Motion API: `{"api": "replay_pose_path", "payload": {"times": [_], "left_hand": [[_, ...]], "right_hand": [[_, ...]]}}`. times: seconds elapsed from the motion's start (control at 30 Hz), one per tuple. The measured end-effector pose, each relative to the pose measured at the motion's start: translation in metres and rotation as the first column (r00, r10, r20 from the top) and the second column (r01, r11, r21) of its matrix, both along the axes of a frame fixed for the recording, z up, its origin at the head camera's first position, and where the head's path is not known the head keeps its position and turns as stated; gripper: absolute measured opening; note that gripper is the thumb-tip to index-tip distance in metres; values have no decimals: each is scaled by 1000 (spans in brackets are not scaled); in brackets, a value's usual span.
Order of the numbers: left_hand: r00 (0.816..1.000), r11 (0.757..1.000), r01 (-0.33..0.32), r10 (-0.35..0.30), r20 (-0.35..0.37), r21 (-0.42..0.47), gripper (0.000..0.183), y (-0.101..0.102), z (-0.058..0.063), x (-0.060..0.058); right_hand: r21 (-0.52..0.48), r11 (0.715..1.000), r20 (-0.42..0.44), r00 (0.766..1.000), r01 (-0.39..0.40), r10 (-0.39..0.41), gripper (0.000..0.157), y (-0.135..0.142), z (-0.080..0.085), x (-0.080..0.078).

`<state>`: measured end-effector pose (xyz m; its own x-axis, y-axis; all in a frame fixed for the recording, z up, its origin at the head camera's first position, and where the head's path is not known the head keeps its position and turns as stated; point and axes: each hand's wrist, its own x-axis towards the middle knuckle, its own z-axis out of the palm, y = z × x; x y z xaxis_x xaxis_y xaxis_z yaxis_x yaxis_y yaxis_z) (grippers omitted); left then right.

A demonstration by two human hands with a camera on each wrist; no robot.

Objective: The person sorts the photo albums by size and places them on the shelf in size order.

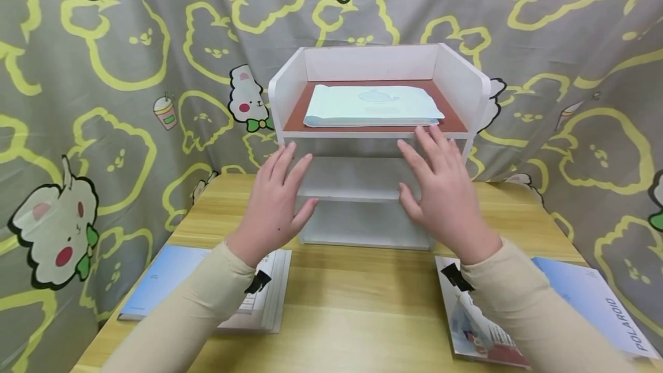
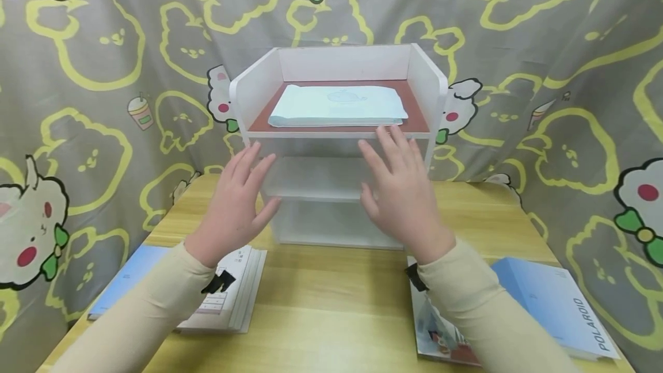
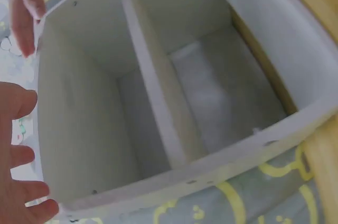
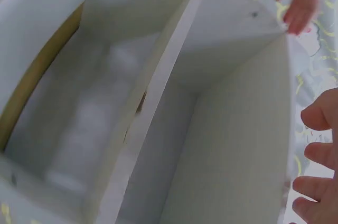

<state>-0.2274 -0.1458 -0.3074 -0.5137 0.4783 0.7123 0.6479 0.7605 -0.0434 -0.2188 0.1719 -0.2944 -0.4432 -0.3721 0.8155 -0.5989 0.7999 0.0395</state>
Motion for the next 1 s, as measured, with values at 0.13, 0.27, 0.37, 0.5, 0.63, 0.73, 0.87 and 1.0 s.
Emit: {"api": "replay_pose_path", "payload": {"times": [0.13, 0.27, 0.37, 0.5, 0.63, 0.73, 0.87, 1.0], "left_hand": [[988, 1000, -10, 7, 155, 20, 74, -14, -15, 13], [929, 997, -68, 55, 367, 23, 75, -30, -28, 29], [863, 993, -122, 106, 494, 0, 75, -41, -37, 38], [779, 984, -175, 163, 606, -39, 75, -58, -54, 43], [694, 966, -238, 244, 677, -104, 77, -80, -72, 45], [634, 950, -272, 296, 715, -152, 79, -97, -79, 47], [536, 940, -286, 317, 783, -185, 85, -116, -82, 46], [444, 927, -306, 339, 830, -215, 91, -135, -84, 43]], "right_hand": [[-33, 993, 31, 993, -110, 111, 62, -12, -9, 13], [-59, 977, 136, 968, -204, 211, 62, -29, -22, 26], [-91, 965, 284, 922, -246, 262, 64, -42, -36, 34], [-180, 948, 534, 783, -262, 318, 66, -64, -59, 41], [-289, 925, 731, 567, -246, 379, 65, -89, -86, 47], [-385, 892, 804, 388, -237, 450, 65, -108, -107, 48], [-527, 830, 816, 166, -182, 554, 67, -131, -129, 45], [-654, 755, 756, 0, -57, 655, 68, -148, -145, 42]]}}
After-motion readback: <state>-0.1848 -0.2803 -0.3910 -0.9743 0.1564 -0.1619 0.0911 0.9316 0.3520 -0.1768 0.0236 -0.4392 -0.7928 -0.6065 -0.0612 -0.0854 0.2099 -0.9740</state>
